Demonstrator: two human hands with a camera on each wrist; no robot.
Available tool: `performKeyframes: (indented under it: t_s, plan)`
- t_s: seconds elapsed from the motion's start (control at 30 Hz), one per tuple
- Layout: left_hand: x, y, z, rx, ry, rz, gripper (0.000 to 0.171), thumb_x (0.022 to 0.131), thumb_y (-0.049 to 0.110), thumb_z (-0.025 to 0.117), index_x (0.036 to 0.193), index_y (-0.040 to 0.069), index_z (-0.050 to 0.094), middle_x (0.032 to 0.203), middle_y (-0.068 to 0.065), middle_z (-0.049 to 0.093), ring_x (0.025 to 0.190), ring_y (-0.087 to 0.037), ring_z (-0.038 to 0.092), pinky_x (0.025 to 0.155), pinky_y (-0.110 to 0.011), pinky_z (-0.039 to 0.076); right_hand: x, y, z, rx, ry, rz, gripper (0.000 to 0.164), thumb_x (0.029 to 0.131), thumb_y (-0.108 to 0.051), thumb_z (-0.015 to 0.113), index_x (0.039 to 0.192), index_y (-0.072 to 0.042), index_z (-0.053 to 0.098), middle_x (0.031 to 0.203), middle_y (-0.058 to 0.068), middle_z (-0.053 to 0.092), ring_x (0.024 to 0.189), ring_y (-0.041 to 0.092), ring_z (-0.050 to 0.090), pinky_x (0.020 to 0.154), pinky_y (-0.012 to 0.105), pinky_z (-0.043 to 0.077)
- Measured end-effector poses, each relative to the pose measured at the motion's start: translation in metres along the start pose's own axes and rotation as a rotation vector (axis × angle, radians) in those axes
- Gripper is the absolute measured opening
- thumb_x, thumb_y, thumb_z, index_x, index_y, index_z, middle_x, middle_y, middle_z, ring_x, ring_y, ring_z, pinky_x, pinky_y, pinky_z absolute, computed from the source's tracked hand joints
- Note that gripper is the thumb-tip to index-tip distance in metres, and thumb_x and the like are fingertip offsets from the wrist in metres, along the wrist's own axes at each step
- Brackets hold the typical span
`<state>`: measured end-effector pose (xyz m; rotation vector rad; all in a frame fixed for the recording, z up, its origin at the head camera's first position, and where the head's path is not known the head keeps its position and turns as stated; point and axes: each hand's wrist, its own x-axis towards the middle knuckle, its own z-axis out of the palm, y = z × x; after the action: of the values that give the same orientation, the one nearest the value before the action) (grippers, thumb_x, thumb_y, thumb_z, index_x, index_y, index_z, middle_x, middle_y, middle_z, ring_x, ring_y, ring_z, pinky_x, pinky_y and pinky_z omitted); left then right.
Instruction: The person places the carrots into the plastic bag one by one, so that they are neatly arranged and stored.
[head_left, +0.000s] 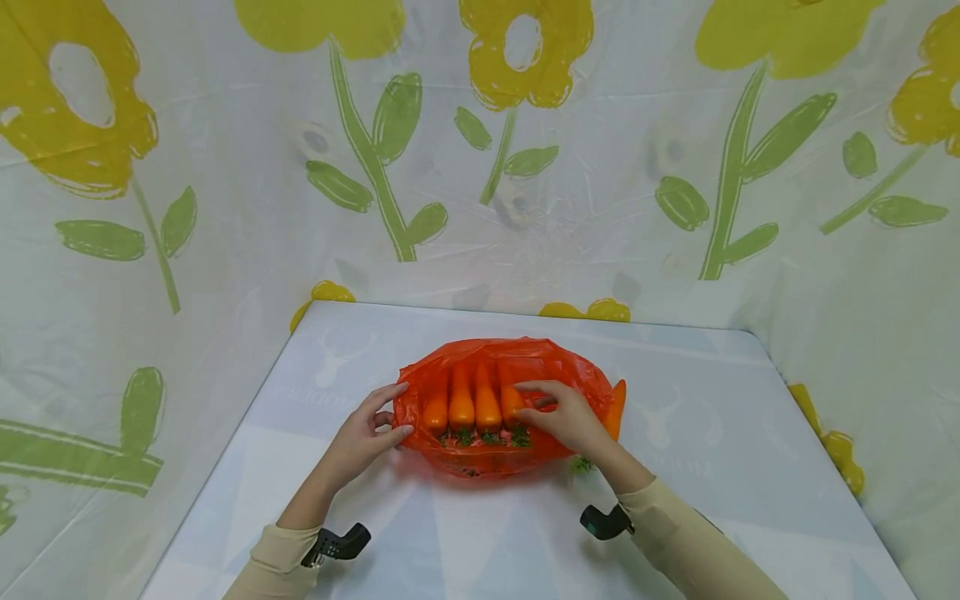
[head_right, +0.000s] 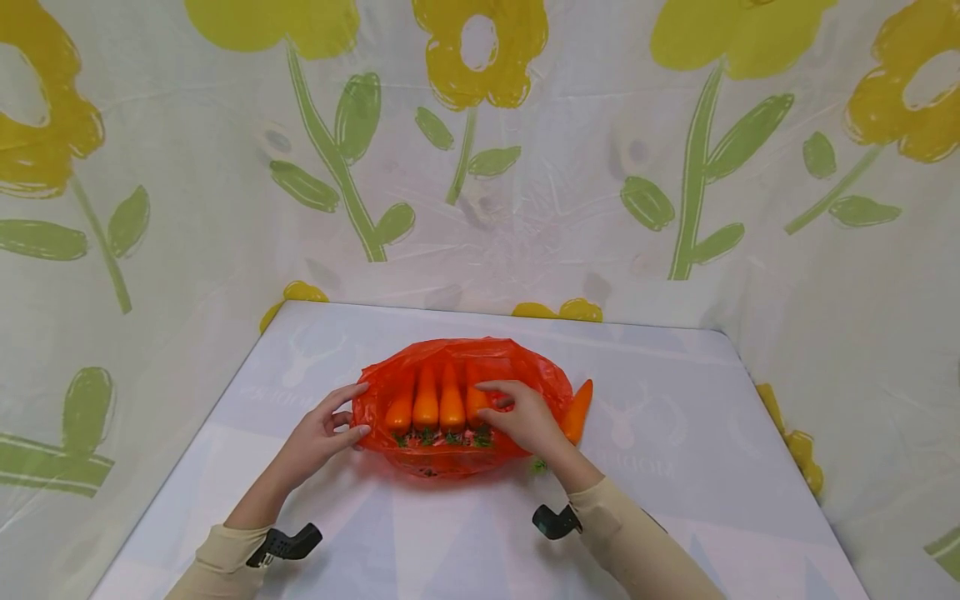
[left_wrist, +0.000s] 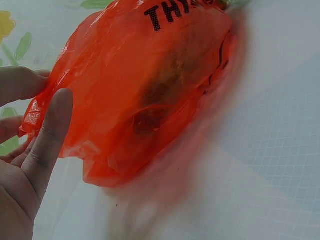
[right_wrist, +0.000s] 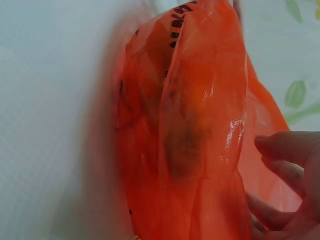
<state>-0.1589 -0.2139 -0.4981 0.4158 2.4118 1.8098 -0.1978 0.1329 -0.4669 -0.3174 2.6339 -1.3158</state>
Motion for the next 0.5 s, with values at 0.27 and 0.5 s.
performKeyframes:
  t_s: [0.27,0.5]
  plan:
    - [0.0,-0.001,0.0,-0.02,-0.007,-0.004,0.065,0.095,0.015,0.073,0.152,0.006,0.043,0.158,-0.018,0.032,0.097,-0.027,0.063,0.075,-0.028,0.06,-0.005,0.001,-0.004,0.007,0.018,-0.053,0.042,0.092,-0.021,0.077,0.133,-0.023,0.069,0.134,0.007,0.063,0.106,0.024,0.063,0.078,0.035,0.059]
    - [0.0,-0.001,0.0,-0.025,-0.009,0.003,0.065,0.095,0.014,0.073,0.152,0.005,0.043,0.158,-0.018,0.032,0.096,-0.025,0.063,0.074,-0.028,0.06,-0.014,0.0,-0.011,0.008,0.028,-0.046,0.043,0.094,-0.02,0.076,0.135,-0.02,0.067,0.137,0.007,0.061,0.108,0.026,0.062,0.079,0.036,0.06]
